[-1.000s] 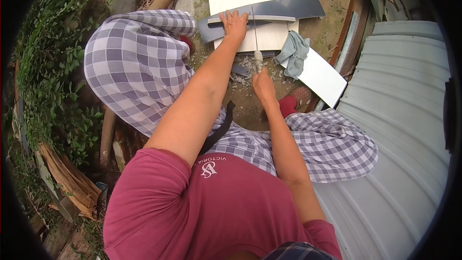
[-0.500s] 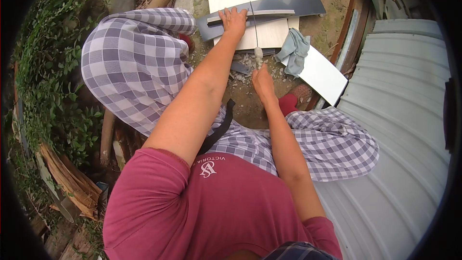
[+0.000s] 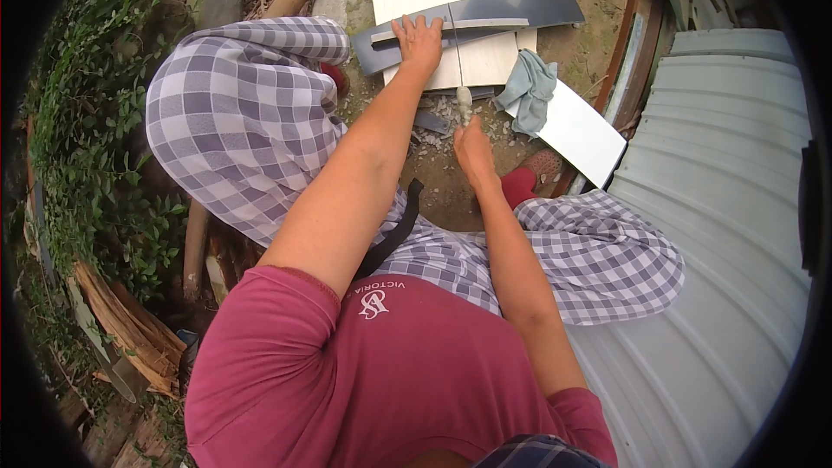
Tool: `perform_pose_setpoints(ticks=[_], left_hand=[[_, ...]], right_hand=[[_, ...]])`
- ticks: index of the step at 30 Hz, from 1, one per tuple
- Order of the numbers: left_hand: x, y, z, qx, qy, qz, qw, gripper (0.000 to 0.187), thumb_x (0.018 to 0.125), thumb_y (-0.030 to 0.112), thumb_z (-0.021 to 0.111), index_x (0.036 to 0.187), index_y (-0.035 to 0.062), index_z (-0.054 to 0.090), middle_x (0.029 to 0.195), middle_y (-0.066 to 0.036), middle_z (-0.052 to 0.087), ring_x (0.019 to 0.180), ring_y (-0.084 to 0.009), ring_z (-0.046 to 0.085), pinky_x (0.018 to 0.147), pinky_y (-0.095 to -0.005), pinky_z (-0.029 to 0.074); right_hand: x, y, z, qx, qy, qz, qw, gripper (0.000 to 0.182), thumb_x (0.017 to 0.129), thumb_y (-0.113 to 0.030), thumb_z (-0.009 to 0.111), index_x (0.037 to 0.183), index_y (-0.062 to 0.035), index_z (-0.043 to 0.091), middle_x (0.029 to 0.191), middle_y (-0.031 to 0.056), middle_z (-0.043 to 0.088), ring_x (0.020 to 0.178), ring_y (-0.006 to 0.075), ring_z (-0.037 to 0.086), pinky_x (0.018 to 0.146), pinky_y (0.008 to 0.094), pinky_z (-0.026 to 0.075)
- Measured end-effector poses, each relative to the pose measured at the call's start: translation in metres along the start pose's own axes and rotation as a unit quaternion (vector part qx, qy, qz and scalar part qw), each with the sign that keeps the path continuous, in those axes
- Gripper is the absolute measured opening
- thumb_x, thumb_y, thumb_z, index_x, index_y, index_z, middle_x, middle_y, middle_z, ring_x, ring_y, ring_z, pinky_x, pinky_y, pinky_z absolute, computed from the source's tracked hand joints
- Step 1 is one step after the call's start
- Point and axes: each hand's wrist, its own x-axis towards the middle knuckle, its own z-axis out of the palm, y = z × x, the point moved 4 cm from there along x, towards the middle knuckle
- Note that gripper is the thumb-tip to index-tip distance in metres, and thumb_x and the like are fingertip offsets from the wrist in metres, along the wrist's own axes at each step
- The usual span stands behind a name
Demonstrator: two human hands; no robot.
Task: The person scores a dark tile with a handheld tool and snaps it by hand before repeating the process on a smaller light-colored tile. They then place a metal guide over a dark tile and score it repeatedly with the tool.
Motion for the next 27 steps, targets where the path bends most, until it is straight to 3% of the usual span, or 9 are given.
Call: perform_pose_setpoints(ticks=[10,22,24,27], left_hand=[[-0.0023,0.0016,0.0009,0.022,0.002,0.008,1.0,0.027,0.083,0.008,0.047,0.109,0.0119,0.054,0.111,-0.019,0.051,0.117,-0.0454,0.037,0.101,-0.0631,0.015],[-0.0022,0.0003,0.0036,0.015,0.006,0.011,1.0,0.029,0.081,0.007,0.048,0.109,0.0113,0.053,0.112,-0.019,0.051,0.117,-0.0452,0.037,0.101,-0.0637,0.015],[-0.0016,-0.0002,0.0026,0.028,0.002,0.004,1.0,0.027,0.083,0.016,0.056,0.109,0.013,0.054,0.115,-0.018,0.051,0.117,-0.0438,0.039,0.1,-0.0646,0.019],[-0.0007,-0.0007,0.0008,-0.007,-0.014,-0.012,1.0,0.024,0.084,0.019,0.055,0.108,0.0154,0.055,0.115,-0.017,0.052,0.117,-0.0431,0.039,0.1,-0.0639,0.019]], right_hand=[[0.0018,0.0043,0.0018,0.019,-0.007,-0.001,1.0,0.033,0.089,-0.025,0.047,0.11,0.0001,0.04,0.088,0.0345,0.058,0.087,0.051,0.055,0.076,0.0546,0.042],[0.0037,0.006,0.0035,0.008,-0.006,0.002,1.0,0.031,0.089,-0.025,0.047,0.108,-0.0011,0.041,0.087,0.0314,0.06,0.087,0.0482,0.057,0.078,0.0543,0.043],[0.0032,0.0057,0.0035,0.009,-0.005,0.002,1.0,0.03,0.089,-0.024,0.047,0.108,-0.0011,0.042,0.087,0.0314,0.06,0.087,0.0481,0.057,0.078,0.0542,0.043],[0.0031,0.0059,0.0041,0.01,-0.006,-0.001,1.0,0.03,0.089,-0.024,0.047,0.107,-0.001,0.042,0.088,0.0314,0.06,0.087,0.048,0.057,0.078,0.0538,0.043]])
